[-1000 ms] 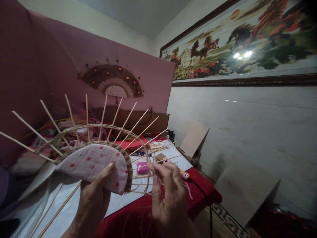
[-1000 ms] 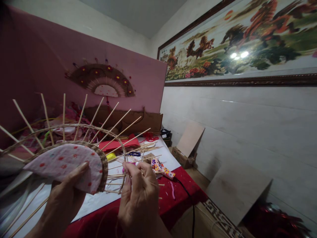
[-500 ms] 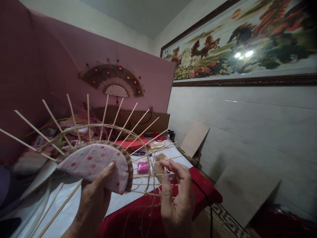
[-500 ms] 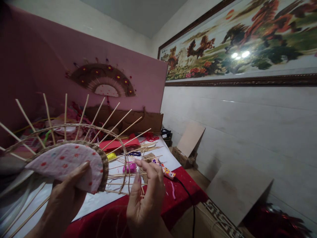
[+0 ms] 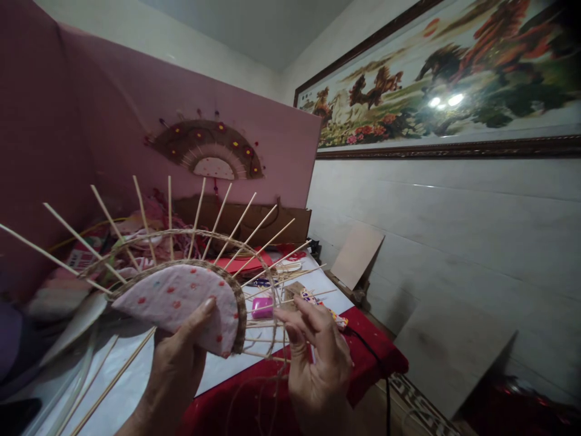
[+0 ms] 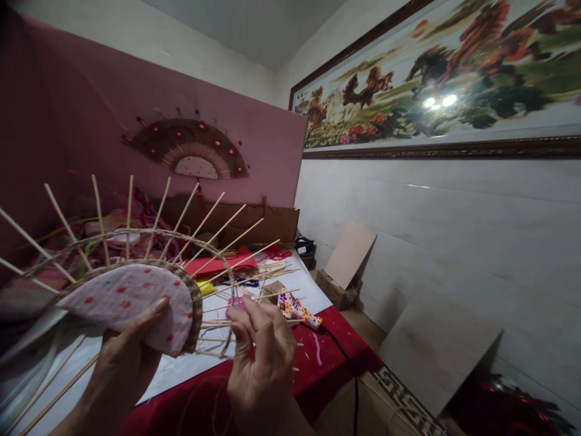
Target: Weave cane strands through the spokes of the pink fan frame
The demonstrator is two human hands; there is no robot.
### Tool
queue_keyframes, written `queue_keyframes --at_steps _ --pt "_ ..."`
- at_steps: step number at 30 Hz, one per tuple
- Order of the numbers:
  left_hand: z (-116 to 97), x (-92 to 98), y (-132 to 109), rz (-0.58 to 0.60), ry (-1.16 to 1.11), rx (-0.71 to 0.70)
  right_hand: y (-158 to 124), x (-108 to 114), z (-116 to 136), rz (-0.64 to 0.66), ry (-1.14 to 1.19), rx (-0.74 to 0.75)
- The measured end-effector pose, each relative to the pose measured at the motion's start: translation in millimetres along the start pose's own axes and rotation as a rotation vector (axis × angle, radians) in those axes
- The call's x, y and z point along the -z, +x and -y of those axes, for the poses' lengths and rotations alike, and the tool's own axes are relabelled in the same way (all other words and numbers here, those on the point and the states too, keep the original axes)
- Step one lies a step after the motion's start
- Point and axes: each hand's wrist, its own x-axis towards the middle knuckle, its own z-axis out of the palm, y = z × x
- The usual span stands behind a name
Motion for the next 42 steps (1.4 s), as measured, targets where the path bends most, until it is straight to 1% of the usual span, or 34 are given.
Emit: queue_keyframes --at_steps 3,5,7,9,13,14,17,19,22,24,27,30,32,36,40,42 --pt "2 1.4 1 0.04 0.006 -0.007 -1 -2 -1 0.058 -0.008 0.008" --pt "3 1.7 1 0.03 0.017 -0.004 -1 1 0 0.038 0.022 -0.031" --pt "3 1.4 1 0.021 0.017 0.003 0 3 3 -0.01 0.059 -0.068" --pt "3 1.1 1 0.023 0.016 0.012 0 4 4 -0.042 0.078 -0.073" --pt "4 1.8 2 0.029 0.02 0.025 1 1 4 0.016 0.064 -0.041" --pt "4 2.2 2 0.028 0.02 0.025 2 1 3 0.009 0.058 -0.04" --pt "6 3.7 2 0.05 0.021 0.041 9 2 -1 -0.099 0.018 -0.025" --pt "7 4.7 3 0.081 0.036 0.062 16 3 -2 -0.132 -0.033 -0.034" --pt "9 6.1 3 0.101 0.066 0.082 29 0 -2 -0.098 -0.084 -0.102" --pt "9 7.0 3 0.119 0.077 0.084 35 -4 -1 -0.052 -0.056 -0.12" --pt "9 8.2 3 0.153 0.094 0.08 39 -12 0 0.028 -0.015 -0.057" --pt "10 8.4 2 0.162 0.103 0.066 40 -16 -1 0.079 -0.069 0.032" --pt "10 7.9 1 0.156 0.101 0.059 40 -17 -2 0.085 -0.088 0.057" --pt "9 7.2 0 0.131 0.078 0.062 41 -17 -2 0.049 -0.078 0.06" --pt "9 8.1 1 0.146 0.068 0.068 41 -17 -1 0.097 -0.092 0.039" --pt "9 8.1 2 0.151 0.063 0.071 42 -16 0 0.087 -0.085 0.038"
